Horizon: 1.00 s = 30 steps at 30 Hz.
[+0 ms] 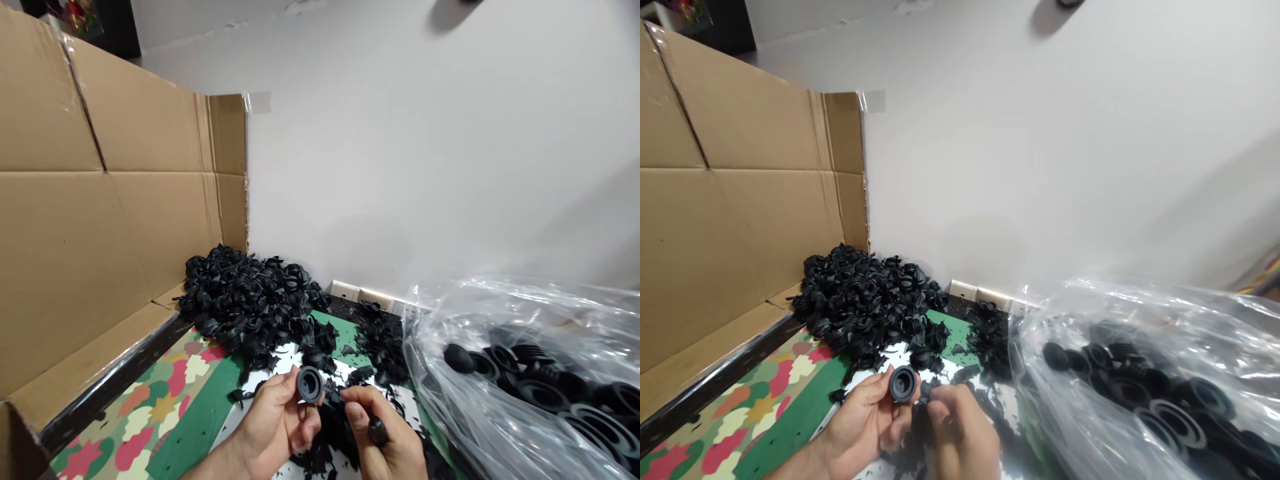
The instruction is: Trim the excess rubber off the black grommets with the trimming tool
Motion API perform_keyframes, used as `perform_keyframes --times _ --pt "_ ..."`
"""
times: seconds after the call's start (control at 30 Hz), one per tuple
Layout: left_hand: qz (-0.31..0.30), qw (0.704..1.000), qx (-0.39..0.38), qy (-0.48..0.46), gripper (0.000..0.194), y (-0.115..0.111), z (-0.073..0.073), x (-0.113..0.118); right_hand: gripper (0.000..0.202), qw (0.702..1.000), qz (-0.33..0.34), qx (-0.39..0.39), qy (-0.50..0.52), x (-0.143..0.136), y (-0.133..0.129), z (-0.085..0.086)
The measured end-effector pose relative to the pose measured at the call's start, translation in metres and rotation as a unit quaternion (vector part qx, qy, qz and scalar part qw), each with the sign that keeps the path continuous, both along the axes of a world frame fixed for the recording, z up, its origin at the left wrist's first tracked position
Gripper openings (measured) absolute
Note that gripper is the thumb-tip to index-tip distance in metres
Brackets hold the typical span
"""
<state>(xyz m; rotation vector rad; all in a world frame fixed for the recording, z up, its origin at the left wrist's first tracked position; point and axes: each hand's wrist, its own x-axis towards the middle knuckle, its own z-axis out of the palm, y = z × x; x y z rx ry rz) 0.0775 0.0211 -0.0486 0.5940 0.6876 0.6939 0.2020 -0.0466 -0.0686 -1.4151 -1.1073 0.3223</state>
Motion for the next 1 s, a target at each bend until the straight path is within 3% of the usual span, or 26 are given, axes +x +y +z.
perform_keyframes --times 0.23,0.5,0.63,0.77,1.0 --pt "0.004 0.999 0.047 0.01 0.036 0.0 -0.007 -0.002 0.028 0.996 0.037 -0.01 0.076 -0.004 0.002 0.006" --pt "0.029 0.971 0.221 0.089 0.049 -0.005 -0.001 -0.003 0.039 0.962 0.085 -0.094 0.243 -0.004 0.003 0.009" --pt "0.001 0.975 0.203 0.094 0.053 -0.006 0.001 -0.003 0.038 0.957 0.099 -0.112 0.249 -0.004 0.002 0.009" --pt "0.029 0.969 0.224 0.104 0.041 -0.006 0.005 -0.002 0.044 0.951 0.111 -0.126 0.26 -0.004 0.002 0.007" --pt "0.053 0.962 0.217 0.156 0.03 -0.002 0.005 -0.002 0.049 0.893 0.162 -0.156 0.39 -0.002 0.004 0.001"
